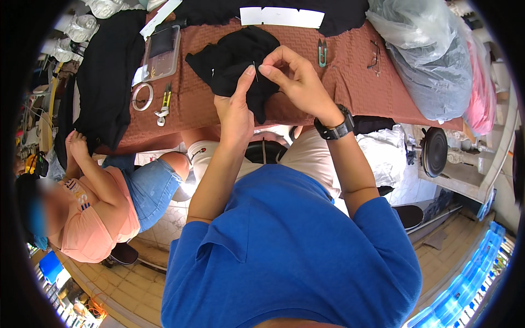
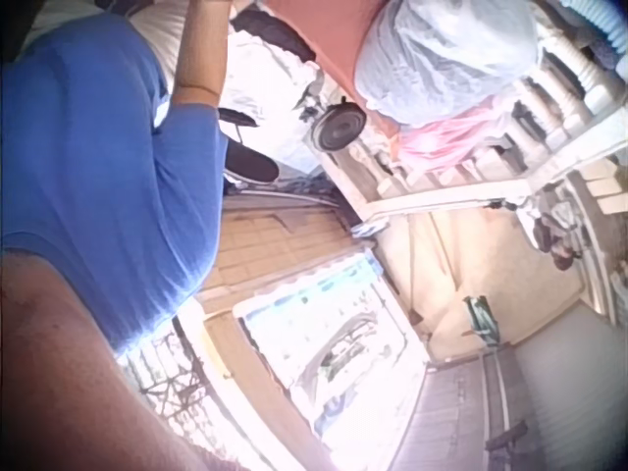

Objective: The person places a white tag onto a black garment and secures it by sewing it on with a needle and thread.

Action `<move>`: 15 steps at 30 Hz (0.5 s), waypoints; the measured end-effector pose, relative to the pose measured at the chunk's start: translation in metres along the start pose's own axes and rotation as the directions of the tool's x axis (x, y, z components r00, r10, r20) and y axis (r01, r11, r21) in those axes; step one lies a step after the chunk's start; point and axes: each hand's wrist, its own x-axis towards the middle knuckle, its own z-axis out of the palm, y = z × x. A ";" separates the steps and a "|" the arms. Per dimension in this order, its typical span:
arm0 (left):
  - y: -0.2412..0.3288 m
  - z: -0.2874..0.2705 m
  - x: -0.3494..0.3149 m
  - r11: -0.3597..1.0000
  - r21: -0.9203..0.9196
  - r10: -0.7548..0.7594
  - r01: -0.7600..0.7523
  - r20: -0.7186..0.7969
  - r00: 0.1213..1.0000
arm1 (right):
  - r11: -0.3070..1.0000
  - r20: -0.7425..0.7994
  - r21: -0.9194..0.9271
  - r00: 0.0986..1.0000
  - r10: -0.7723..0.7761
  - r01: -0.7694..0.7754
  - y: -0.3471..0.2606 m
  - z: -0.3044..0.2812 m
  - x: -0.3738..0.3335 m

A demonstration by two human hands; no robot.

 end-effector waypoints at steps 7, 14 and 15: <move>0.005 -0.005 0.004 0.997 -0.049 -0.060 0.063 0.060 0.996 | 0.989 0.182 -0.150 0.983 0.030 -0.002 -0.002 -0.029 0.003; 0.006 -0.007 0.002 0.997 0.028 -0.075 0.071 0.146 0.987 | 0.953 0.128 -0.242 0.979 -0.157 0.185 -0.034 -0.030 0.017; 0.004 -0.007 0.002 0.998 0.044 -0.059 0.053 0.141 0.988 | 0.938 0.121 -0.260 0.971 -0.205 0.231 -0.034 -0.027 0.022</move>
